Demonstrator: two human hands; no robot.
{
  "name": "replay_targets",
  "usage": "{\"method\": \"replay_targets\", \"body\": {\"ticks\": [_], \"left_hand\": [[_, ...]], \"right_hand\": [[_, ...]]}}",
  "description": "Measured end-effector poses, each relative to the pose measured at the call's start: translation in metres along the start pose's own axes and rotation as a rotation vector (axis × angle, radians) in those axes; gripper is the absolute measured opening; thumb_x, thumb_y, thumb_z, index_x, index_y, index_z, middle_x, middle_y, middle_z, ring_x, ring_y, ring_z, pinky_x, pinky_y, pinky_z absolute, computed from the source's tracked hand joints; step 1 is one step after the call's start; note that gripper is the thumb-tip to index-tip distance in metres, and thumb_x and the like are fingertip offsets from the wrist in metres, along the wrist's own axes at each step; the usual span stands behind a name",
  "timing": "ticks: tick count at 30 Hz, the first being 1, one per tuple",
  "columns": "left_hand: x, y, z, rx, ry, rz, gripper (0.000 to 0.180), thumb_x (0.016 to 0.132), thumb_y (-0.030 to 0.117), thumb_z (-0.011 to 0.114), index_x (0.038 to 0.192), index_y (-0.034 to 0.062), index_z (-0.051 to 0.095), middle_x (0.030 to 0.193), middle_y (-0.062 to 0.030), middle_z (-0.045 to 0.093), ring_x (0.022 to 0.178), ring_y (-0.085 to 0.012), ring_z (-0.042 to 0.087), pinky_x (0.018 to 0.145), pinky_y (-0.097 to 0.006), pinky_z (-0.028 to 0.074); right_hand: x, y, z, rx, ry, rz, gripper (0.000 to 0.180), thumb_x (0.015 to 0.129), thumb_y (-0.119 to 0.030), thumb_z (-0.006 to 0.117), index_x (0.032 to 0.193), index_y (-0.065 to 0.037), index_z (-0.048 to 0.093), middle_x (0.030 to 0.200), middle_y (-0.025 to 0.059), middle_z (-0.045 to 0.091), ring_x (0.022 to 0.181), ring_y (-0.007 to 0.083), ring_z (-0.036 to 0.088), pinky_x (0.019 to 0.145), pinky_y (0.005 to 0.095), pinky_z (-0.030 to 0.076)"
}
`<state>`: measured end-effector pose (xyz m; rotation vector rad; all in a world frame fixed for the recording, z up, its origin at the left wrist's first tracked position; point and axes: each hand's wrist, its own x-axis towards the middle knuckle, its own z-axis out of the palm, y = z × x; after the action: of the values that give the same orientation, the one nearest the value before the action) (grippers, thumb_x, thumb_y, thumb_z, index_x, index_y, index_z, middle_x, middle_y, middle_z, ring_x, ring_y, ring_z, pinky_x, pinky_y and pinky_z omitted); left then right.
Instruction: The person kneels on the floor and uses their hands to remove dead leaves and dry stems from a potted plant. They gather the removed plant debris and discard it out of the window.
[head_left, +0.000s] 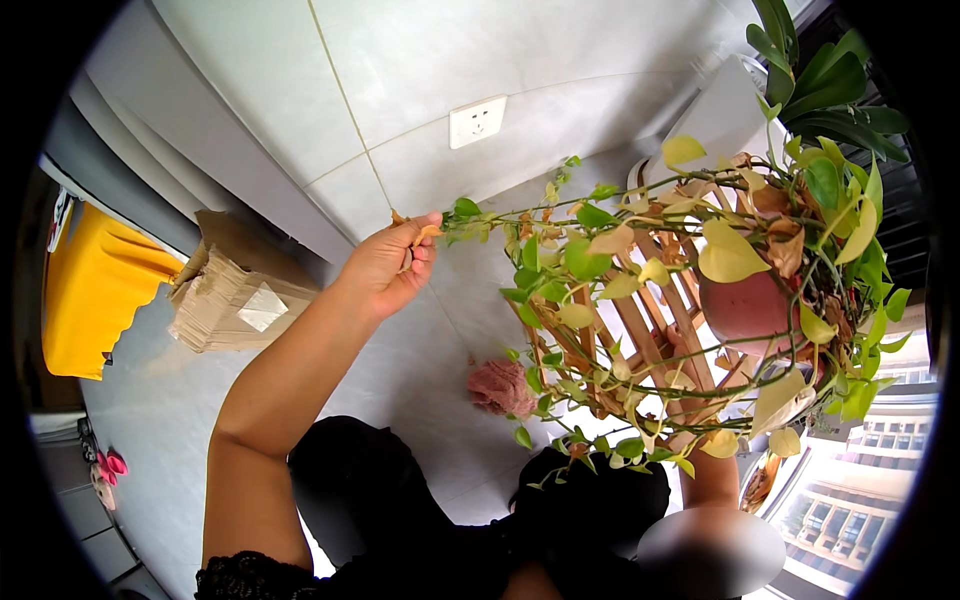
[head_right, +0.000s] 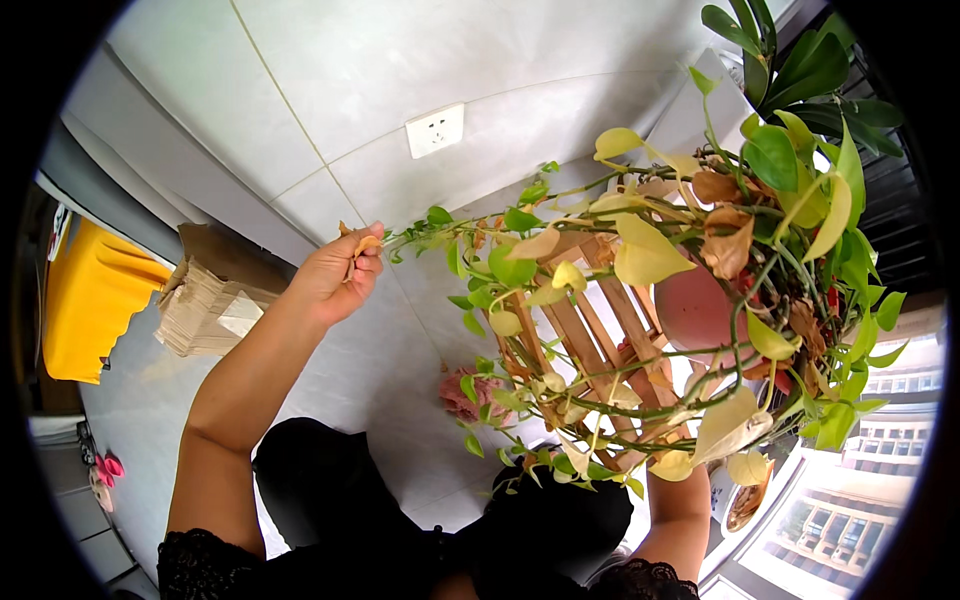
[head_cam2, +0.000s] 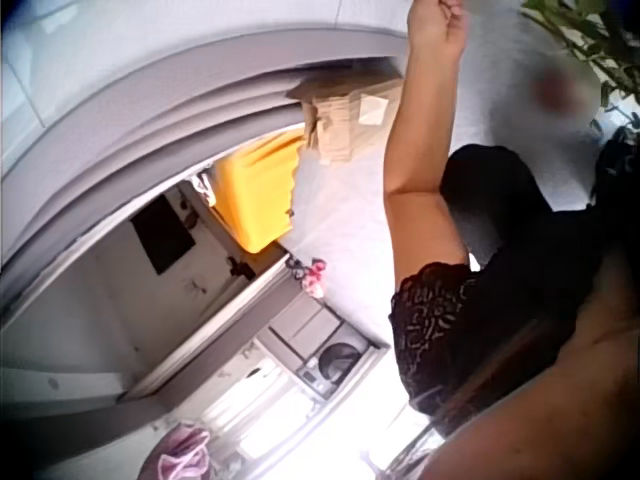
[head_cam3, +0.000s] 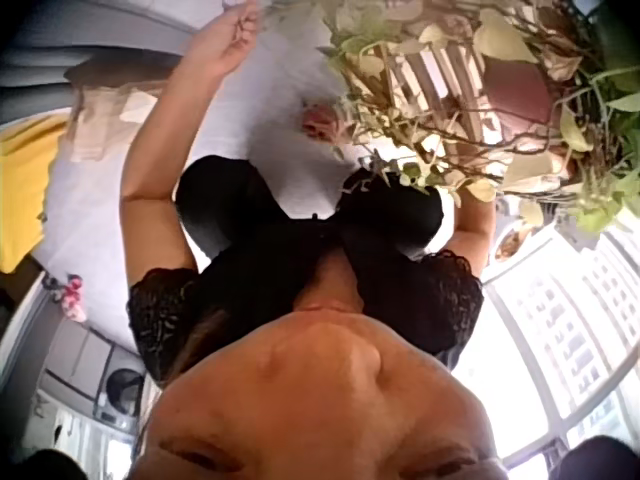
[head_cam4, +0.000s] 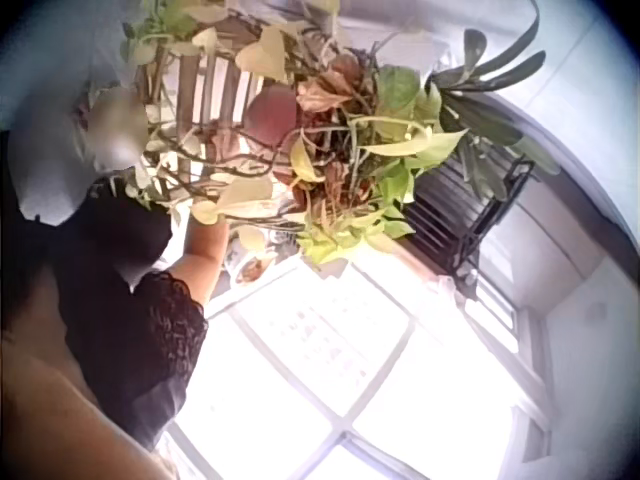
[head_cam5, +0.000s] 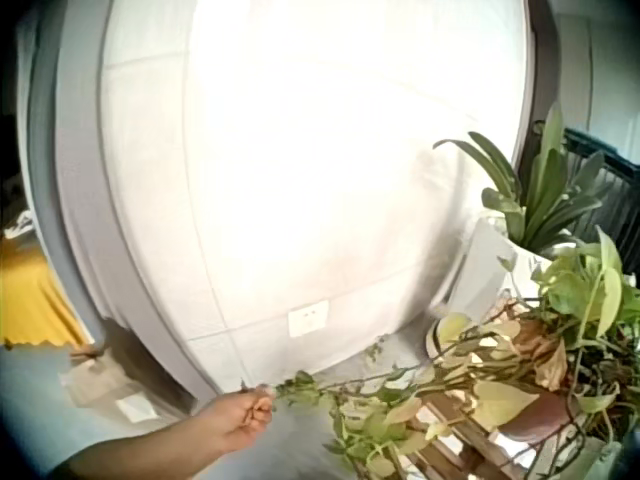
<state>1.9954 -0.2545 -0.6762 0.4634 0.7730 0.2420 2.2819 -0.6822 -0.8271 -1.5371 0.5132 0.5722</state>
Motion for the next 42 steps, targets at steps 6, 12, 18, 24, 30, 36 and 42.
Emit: {"method": "replay_targets", "body": {"ticks": [6,12,18,24,30,36,42], "left_hand": [[0.039,-0.011,-0.005,0.030,0.013,-0.027,0.009,0.086,0.012,0.065,0.090,0.0053,0.060,0.068,0.0030,0.051,0.055,-0.0033,0.046,0.044,-0.014,0.039],[0.080,-0.012,-0.021,0.073,0.081,-0.075,0.009,0.089,0.012,0.059,0.093,0.0039,0.060,0.068,0.0029,0.052,0.056,-0.0034,0.046,0.045,-0.013,0.039],[0.133,-0.033,-0.040,0.106,0.055,-0.131,0.011,0.090,0.011,0.056,0.095,0.0022,0.060,0.069,0.0013,0.053,0.056,-0.0040,0.047,0.046,-0.014,0.040],[0.173,-0.066,-0.046,0.023,0.048,-0.244,0.009,0.088,0.009,0.060,0.090,0.0004,0.061,0.067,0.0011,0.052,0.056,-0.0044,0.047,0.046,-0.014,0.041],[0.198,-0.086,-0.059,-0.077,-0.055,-0.223,0.009,0.086,0.008,0.062,0.088,0.0003,0.060,0.066,0.0005,0.051,0.054,-0.0053,0.047,0.045,-0.015,0.041],[0.184,-0.096,-0.093,-0.006,-0.138,-0.252,0.010,0.087,0.012,0.063,0.087,0.0028,0.059,0.067,-0.0002,0.053,0.054,-0.0070,0.050,0.046,-0.016,0.044],[0.164,-0.087,-0.058,0.055,-0.381,-0.284,0.010,0.087,0.014,0.064,0.086,0.0049,0.059,0.070,-0.0014,0.059,0.059,-0.0069,0.056,0.054,-0.018,0.051]], "right_hand": [[-0.003,-0.020,-0.050,-0.339,0.099,-0.053,0.021,0.085,-0.020,0.062,0.099,-0.004,0.059,0.085,0.0102,0.064,0.073,0.0206,0.062,0.066,0.0323,0.051],[-0.020,-0.031,-0.101,-0.915,0.198,-0.076,0.023,0.085,-0.022,0.063,0.100,-0.005,0.060,0.086,0.0095,0.065,0.075,0.0196,0.062,0.069,0.0314,0.051],[-0.061,-0.040,-0.145,-1.417,0.225,-0.038,0.025,0.084,-0.025,0.064,0.101,-0.006,0.061,0.088,0.0088,0.065,0.078,0.0187,0.063,0.072,0.0305,0.051],[-0.122,-0.030,-0.163,-1.791,0.093,0.076,0.027,0.083,-0.027,0.065,0.102,-0.007,0.062,0.090,0.0082,0.066,0.081,0.0177,0.063,0.075,0.0297,0.051],[-0.189,0.044,-0.099,-1.936,-0.536,0.150,0.029,0.083,-0.030,0.067,0.103,-0.008,0.063,0.092,0.0075,0.066,0.084,0.0168,0.063,0.078,0.0288,0.051],[-0.256,0.129,0.108,-1.284,-0.796,-0.210,0.025,0.084,-0.024,0.063,0.104,-0.010,0.062,0.090,0.0117,0.064,0.080,0.0264,0.064,0.071,0.0352,0.051],[-0.248,0.150,0.260,-0.199,-0.373,-0.376,0.035,0.090,-0.009,0.056,0.123,0.000,0.046,0.096,0.0082,0.060,0.077,0.0119,0.059,0.070,0.0251,0.049]]}}
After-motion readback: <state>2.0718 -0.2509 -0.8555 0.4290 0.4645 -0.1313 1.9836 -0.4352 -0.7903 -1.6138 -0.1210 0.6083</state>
